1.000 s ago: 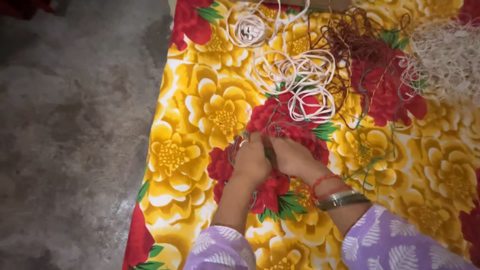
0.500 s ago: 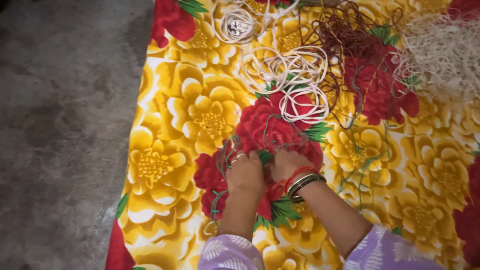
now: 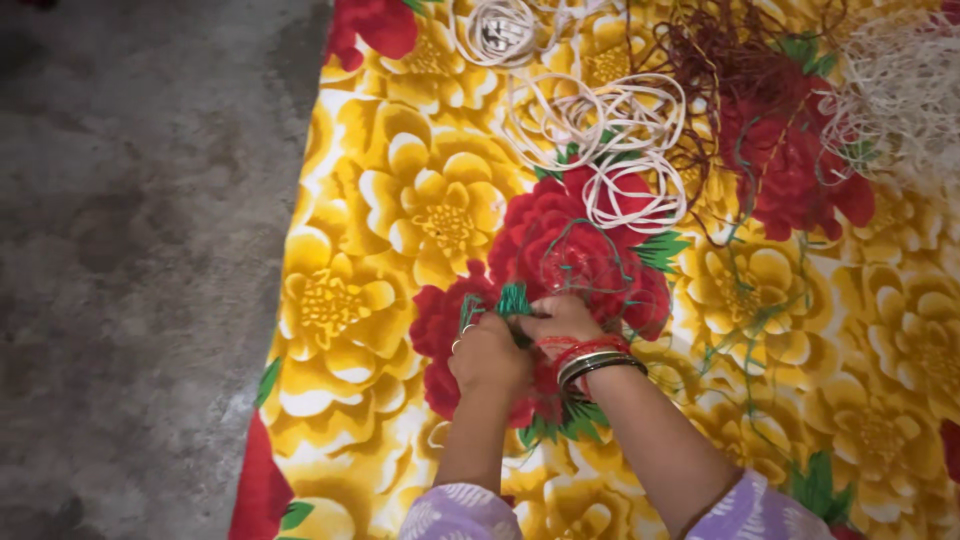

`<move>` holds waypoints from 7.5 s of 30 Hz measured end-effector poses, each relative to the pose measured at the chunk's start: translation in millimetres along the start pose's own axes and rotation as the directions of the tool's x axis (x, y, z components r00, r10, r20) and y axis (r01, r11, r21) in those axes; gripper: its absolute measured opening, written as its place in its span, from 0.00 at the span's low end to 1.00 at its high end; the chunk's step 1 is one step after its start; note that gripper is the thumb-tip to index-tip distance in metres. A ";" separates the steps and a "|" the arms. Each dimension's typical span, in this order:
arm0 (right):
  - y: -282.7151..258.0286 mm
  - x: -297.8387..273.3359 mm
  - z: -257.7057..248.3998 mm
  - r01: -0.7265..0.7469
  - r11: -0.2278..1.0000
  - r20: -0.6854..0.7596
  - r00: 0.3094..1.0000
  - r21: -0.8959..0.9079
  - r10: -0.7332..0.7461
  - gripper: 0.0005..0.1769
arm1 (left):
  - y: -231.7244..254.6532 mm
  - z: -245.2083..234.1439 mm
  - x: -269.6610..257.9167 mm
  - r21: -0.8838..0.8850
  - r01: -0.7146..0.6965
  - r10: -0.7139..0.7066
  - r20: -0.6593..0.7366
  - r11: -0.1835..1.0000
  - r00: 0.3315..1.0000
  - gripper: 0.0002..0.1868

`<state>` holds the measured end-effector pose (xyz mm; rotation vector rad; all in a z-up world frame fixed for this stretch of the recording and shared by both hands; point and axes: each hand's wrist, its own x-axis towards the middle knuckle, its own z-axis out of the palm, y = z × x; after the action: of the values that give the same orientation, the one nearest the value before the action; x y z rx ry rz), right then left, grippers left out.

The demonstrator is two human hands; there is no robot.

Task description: The person untangles a green yarn bundle by hand on a floral bedsheet, repeatedly pulling and separating strands. The person places some untangled yarn into a cardboard box and continues to work on the remaining tangled portion.

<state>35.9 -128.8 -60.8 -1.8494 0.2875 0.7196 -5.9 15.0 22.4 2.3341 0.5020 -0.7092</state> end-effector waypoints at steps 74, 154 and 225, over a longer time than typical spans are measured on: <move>-472.9 -430.3 -210.8 0.853 0.494 -0.196 0.462 -0.168 -0.865 0.12 | 232.5 -354.2 -368.9 -0.411 -0.888 0.396 -0.794 0.208 0.461 0.14; -494.0 -453.0 -186.2 0.785 -0.135 -0.032 -0.194 -0.605 -0.981 0.07 | 253.8 -347.1 -346.9 -0.531 -0.766 0.527 -0.561 0.362 0.639 0.44; -469.2 -407.0 -136.8 0.969 0.241 0.505 0.231 -0.046 -0.832 0.28 | 229.4 -336.5 -339.5 -0.611 -0.678 0.258 -0.790 -0.408 0.556 0.26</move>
<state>2.7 -125.5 574.3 -1.7202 -1.2809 0.2085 -33.6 18.4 551.9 0.7540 -0.1210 0.5580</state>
